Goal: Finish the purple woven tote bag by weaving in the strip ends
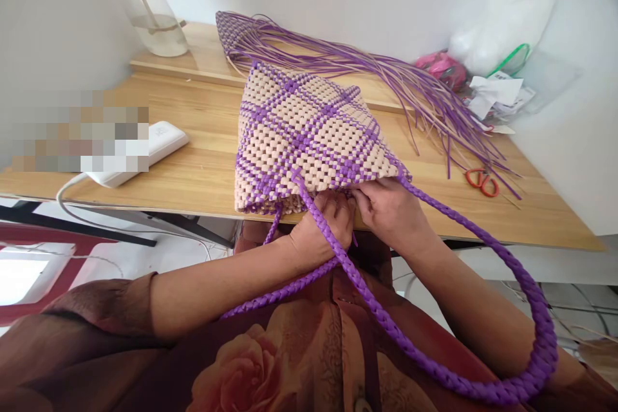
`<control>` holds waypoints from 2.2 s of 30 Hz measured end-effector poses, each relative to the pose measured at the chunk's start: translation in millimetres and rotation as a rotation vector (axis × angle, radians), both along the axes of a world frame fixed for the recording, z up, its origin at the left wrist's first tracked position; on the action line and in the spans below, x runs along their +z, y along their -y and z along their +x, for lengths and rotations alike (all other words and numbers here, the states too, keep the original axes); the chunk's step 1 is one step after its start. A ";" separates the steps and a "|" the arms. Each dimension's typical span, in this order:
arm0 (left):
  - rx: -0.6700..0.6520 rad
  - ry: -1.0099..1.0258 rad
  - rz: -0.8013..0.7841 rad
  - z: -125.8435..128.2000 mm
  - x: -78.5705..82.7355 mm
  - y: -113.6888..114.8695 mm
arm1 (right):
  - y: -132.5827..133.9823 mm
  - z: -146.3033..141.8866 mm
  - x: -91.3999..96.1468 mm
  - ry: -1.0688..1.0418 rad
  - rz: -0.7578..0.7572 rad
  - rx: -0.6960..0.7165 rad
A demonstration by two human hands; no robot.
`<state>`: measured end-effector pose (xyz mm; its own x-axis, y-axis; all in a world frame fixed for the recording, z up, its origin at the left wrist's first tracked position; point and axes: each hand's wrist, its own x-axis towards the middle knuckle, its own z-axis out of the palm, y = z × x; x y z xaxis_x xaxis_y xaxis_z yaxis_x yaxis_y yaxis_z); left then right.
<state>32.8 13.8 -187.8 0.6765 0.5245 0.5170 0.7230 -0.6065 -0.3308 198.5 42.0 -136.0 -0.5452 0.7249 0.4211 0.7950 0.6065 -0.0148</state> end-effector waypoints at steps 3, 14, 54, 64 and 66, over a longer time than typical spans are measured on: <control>-0.016 -0.008 -0.033 -0.4 -0.2 -0.4 | 0.0 -1.6 3.1 0.097 0.003 0.021; -0.036 -0.022 -0.118 -1.9 2.9 1.7 | -1.9 -17.3 16.3 0.300 0.029 -0.019; -0.217 0.054 -0.206 -24.5 5.2 -11.4 | -5.4 -5.4 3.2 0.019 -0.107 -0.007; -0.122 -0.032 -0.086 -12.0 1.8 0.2 | -8.8 4.1 1.0 0.032 -0.158 0.061; -0.096 -0.038 -0.043 -7.8 -1.6 5.3 | -5.3 0.4 2.7 0.110 -0.091 0.045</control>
